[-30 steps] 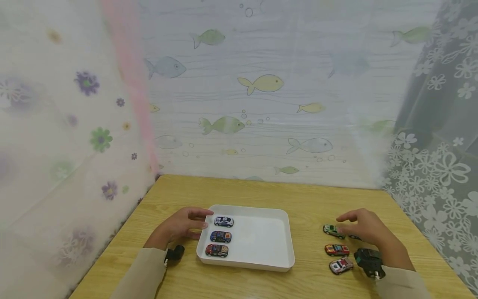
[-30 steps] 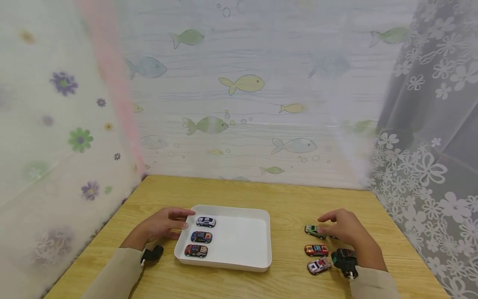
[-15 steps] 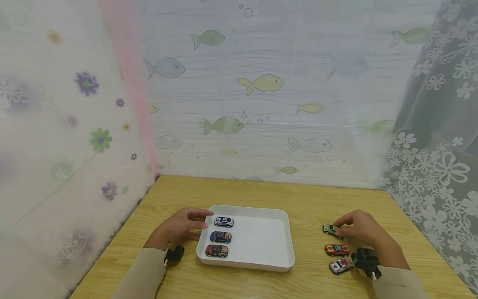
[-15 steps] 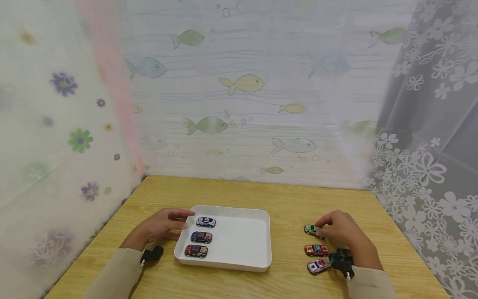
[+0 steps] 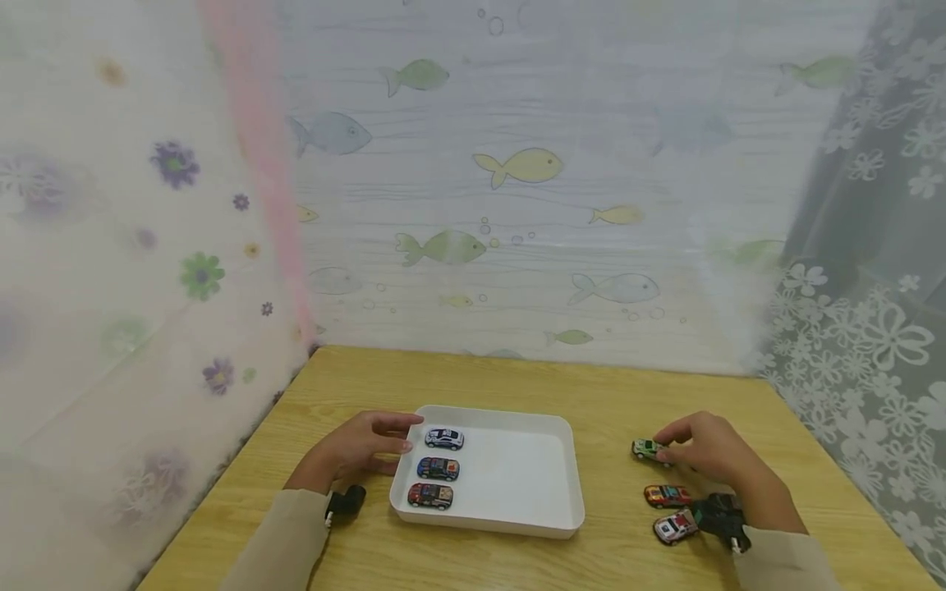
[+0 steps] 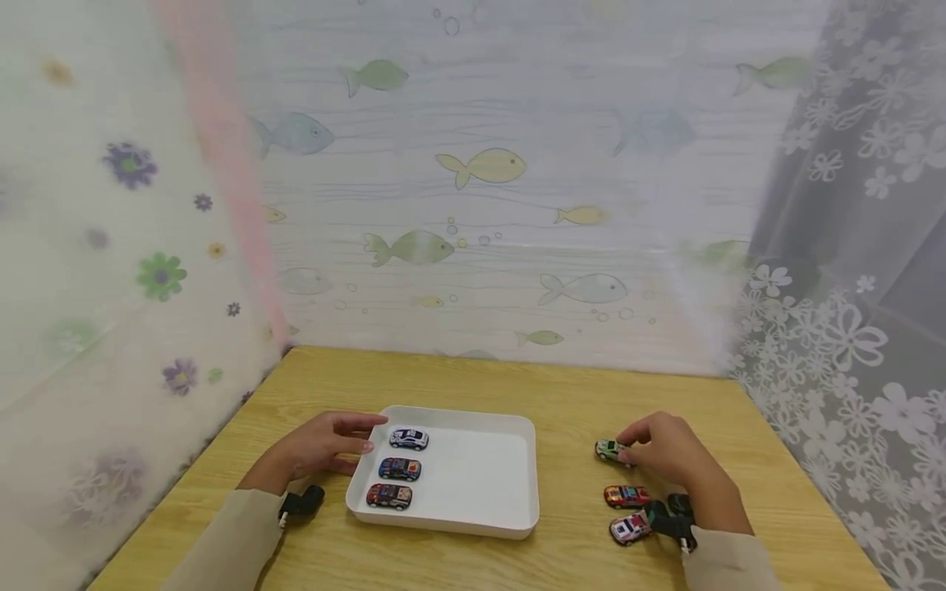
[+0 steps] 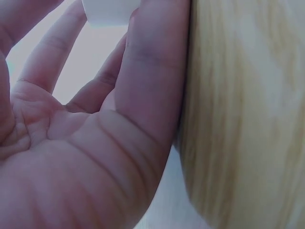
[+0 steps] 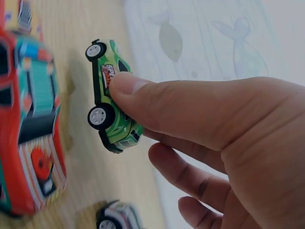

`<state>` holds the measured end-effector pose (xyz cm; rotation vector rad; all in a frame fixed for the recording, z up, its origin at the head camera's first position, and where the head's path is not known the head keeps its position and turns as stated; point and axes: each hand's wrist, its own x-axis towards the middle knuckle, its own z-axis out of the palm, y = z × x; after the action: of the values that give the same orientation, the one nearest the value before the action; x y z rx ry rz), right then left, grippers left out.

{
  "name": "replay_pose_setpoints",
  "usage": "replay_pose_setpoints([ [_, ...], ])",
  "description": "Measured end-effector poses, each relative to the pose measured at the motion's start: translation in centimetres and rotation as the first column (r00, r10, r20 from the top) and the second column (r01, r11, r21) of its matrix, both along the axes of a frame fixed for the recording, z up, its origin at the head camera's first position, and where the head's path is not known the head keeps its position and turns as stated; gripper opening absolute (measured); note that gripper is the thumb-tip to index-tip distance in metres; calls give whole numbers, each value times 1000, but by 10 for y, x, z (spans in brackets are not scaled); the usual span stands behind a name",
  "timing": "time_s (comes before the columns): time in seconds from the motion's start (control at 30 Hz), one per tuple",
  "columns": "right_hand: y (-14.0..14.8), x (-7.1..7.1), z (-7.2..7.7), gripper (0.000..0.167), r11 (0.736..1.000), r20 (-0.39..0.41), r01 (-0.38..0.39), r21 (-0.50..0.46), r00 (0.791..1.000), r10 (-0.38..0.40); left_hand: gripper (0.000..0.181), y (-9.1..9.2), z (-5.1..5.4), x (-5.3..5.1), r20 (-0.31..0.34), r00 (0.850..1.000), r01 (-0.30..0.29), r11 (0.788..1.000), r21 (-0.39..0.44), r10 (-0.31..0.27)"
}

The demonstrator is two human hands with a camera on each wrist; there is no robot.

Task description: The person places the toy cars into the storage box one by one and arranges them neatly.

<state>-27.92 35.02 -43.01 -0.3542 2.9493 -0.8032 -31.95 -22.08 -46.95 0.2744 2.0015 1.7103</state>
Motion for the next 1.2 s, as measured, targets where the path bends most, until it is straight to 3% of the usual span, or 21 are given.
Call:
replay_pose_setpoints([
  [0.67, -57, -21, 8, 22, 995, -92, -46, -84, 995, 38, 53, -1, -5, -6, 10, 1000, -3, 1000, -19, 3],
  [1.2, -100, -33, 12, 20, 984, -94, -118, -131, 990, 107, 53, 0, -4, -5, 22, 1000, -20, 1000, -22, 21],
])
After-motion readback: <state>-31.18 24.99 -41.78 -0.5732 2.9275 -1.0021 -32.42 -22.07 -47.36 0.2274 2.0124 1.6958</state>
